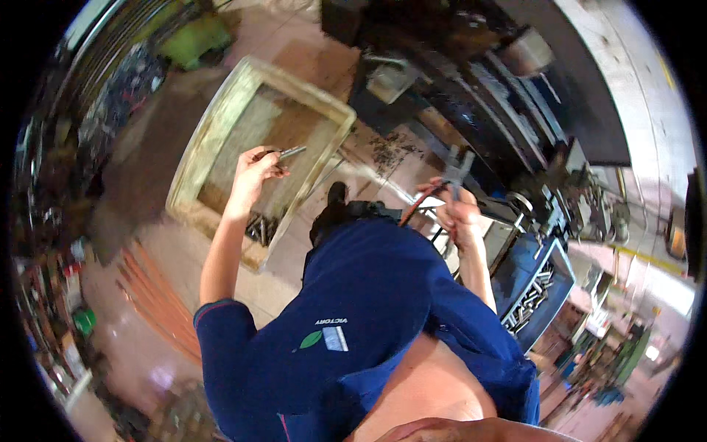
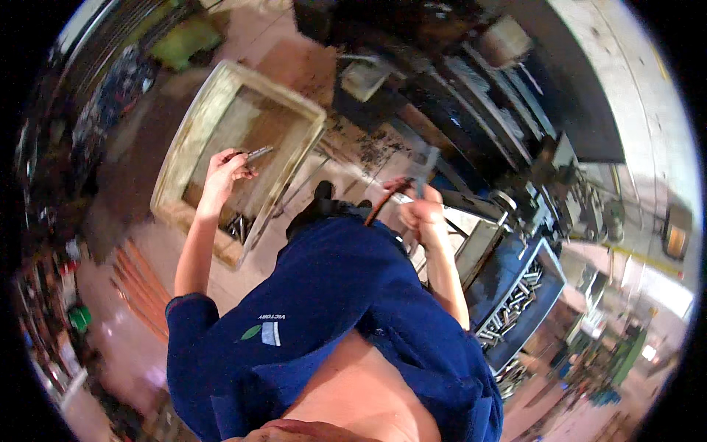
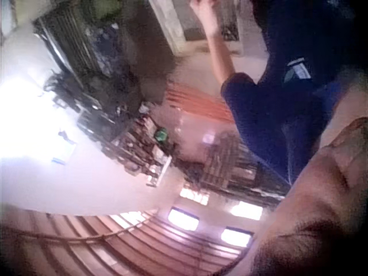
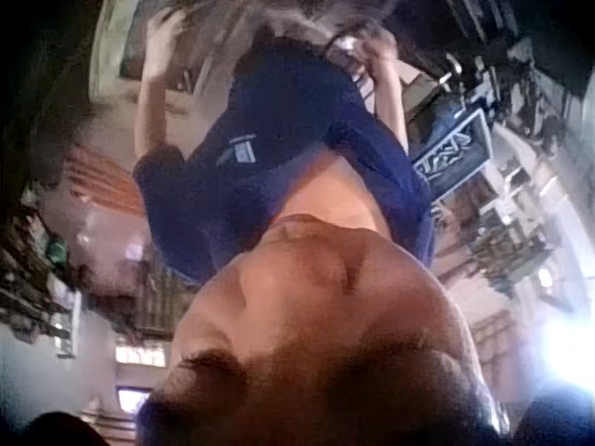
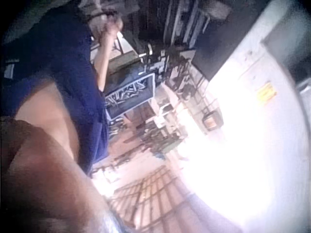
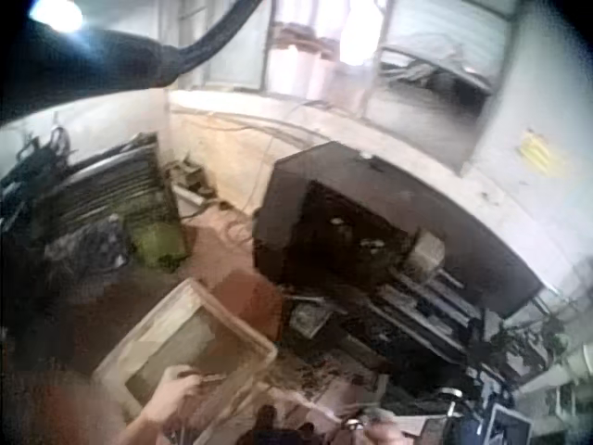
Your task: The person operates a metal turning machine, repeatedly picking up cylindrical metal rods from a bin, inserting them into the machine's chuck, and then removing the processed rods to place them into a wooden crate. The cycle of loading, processing, and unloading is repeated continuously.
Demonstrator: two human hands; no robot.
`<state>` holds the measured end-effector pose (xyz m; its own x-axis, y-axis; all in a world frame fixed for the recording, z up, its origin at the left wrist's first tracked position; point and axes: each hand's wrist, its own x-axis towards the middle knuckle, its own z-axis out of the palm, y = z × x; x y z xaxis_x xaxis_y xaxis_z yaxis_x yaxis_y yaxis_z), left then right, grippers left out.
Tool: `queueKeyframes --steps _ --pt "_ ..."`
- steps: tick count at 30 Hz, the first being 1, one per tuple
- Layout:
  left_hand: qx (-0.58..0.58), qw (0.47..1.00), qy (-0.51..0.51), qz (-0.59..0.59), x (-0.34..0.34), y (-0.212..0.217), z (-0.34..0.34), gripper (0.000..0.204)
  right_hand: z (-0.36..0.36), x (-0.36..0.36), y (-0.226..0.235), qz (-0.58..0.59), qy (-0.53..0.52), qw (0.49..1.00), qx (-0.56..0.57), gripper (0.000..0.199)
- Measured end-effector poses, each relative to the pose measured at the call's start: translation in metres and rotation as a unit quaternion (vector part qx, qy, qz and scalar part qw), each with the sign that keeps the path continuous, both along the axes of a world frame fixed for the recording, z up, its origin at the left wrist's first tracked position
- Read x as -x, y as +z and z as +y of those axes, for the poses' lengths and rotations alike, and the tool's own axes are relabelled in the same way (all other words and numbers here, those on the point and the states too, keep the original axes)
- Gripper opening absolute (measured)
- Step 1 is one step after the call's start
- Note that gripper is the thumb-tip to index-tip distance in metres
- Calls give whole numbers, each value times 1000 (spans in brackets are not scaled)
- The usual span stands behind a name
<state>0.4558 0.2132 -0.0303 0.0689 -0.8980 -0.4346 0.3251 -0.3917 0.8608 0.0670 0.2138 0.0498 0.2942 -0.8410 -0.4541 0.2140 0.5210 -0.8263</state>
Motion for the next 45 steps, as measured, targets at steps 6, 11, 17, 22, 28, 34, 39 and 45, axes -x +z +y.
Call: queueKeyframes --steps 6,11,17,22,28,34,39,45 --pt "174 980 -95 17 118 71 -67 16 -14 -16 11 113 91 989 27 44" --pt "198 960 -190 -55 187 94 -77 15 -11 -2 26 217 89 968 89 33" --pt "195 937 -284 -58 224 82 -84 21 -5 15 20 282 23 953 110 28" --pt "206 917 -334 -77 238 90 -99 21 0 15 5 314 -60 936 145 29" --pt "160 905 -393 -26 248 79 -120 22 -2 15 5 386 -73 911 123 30" --pt "116 902 -412 59 251 61 -128 30 1 21 -5 217 -196 956 10 20" --pt "105 820 -562 11 278 40 -95 37 -22 49 -6 136 -316 939 24 15" --pt "198 782 -590 23 360 19 -93 49 -77 116 -37 170 -395 897 106 12"
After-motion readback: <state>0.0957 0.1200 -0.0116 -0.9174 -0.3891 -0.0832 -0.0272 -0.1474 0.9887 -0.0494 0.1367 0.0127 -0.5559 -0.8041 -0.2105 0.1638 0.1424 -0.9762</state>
